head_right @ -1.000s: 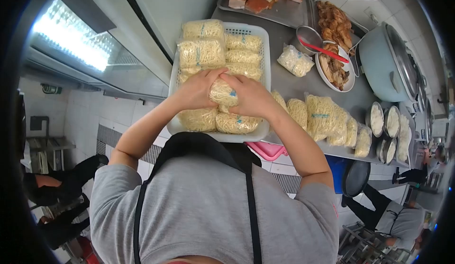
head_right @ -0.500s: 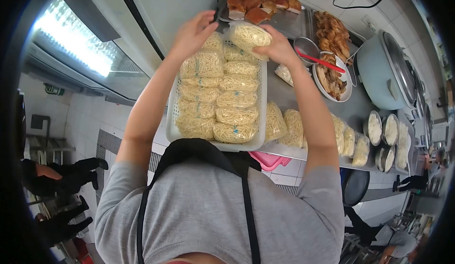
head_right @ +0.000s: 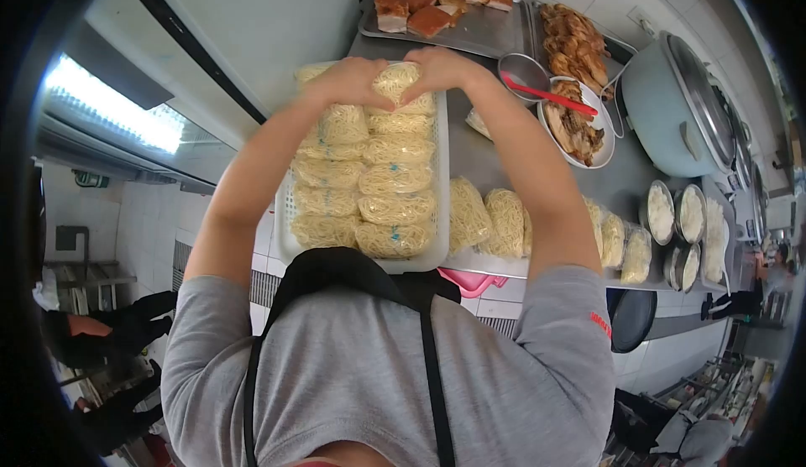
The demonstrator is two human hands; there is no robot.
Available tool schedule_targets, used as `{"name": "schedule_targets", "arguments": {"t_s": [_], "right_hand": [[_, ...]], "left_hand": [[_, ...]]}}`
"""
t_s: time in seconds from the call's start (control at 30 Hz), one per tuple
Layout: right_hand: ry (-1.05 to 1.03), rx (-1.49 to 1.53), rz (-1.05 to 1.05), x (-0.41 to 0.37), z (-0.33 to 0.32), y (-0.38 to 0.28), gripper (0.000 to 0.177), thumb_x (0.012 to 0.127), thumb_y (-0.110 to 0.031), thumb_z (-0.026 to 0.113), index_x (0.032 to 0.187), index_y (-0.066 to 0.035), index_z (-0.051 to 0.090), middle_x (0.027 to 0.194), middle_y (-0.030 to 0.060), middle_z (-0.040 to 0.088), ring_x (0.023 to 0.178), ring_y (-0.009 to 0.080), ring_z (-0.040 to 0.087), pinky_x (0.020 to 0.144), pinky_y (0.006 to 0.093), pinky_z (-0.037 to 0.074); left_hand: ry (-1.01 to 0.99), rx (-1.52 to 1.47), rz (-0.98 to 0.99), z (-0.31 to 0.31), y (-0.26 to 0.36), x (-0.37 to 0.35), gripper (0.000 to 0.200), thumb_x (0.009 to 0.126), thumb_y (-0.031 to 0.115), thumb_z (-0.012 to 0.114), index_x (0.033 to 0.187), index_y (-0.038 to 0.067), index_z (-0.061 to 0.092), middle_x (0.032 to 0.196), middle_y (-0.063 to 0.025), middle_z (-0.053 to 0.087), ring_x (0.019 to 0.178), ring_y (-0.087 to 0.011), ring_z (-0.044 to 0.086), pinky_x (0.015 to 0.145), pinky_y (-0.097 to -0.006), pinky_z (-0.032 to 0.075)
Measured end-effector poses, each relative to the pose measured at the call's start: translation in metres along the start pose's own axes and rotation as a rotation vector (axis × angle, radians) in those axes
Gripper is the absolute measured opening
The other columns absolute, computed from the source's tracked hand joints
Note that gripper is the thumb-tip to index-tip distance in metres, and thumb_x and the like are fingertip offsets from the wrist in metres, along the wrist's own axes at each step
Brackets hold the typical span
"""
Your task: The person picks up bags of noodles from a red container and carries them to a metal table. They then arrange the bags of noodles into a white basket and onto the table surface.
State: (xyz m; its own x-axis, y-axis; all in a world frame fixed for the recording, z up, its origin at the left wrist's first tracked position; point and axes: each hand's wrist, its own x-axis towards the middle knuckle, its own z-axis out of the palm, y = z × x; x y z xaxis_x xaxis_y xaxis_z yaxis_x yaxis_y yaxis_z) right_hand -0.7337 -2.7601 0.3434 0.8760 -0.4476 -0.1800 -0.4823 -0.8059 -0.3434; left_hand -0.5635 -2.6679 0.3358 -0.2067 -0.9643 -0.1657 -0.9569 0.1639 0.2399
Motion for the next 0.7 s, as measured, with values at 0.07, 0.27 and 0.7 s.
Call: {"name": "schedule_targets", "arguments": {"t_s": [0.07, 0.27, 0.7], "right_hand": [[0.237, 0.494, 0.115, -0.037, -0.003, 0.027, 0.069, 0.062, -0.043, 0.075, 0.114, -0.003, 0.055, 0.112, 0.0190, 0.057, 0.105, 0.0278, 0.054, 0.089, 0.0363, 0.041], [0.149, -0.231, 0.363, -0.100, 0.065, 0.107, 0.057, 0.068, -0.033, 0.074, 0.114, -0.004, 0.055, 0.101, 0.0185, 0.061, 0.097, 0.0268, 0.058, 0.083, 0.0341, 0.046], [0.356, 0.199, 0.078, -0.144, -0.059, -0.020, 0.027, 0.074, -0.012, 0.068, 0.066, -0.002, 0.044, 0.059, 0.0027, 0.040, 0.057, 0.0119, 0.035, 0.052, 0.0281, 0.032]], "left_hand": [[-0.098, -0.004, 0.047, -0.002, -0.006, 0.008, 0.081, 0.059, 0.051, 0.072, 0.116, -0.002, 0.050, 0.109, -0.0191, 0.058, 0.102, -0.0295, 0.056, 0.086, -0.0367, 0.044], [-0.152, 0.013, 0.048, -0.005, -0.003, 0.017, 0.084, 0.059, 0.050, 0.073, 0.119, -0.002, 0.048, 0.113, -0.0195, 0.056, 0.107, -0.0299, 0.053, 0.090, -0.0362, 0.041], [0.379, -0.368, 0.434, -0.002, 0.057, -0.021, 0.090, 0.067, 0.051, 0.071, 0.137, 0.013, 0.029, 0.137, -0.0154, 0.036, 0.125, -0.0292, 0.037, 0.102, -0.0383, 0.033]]}}
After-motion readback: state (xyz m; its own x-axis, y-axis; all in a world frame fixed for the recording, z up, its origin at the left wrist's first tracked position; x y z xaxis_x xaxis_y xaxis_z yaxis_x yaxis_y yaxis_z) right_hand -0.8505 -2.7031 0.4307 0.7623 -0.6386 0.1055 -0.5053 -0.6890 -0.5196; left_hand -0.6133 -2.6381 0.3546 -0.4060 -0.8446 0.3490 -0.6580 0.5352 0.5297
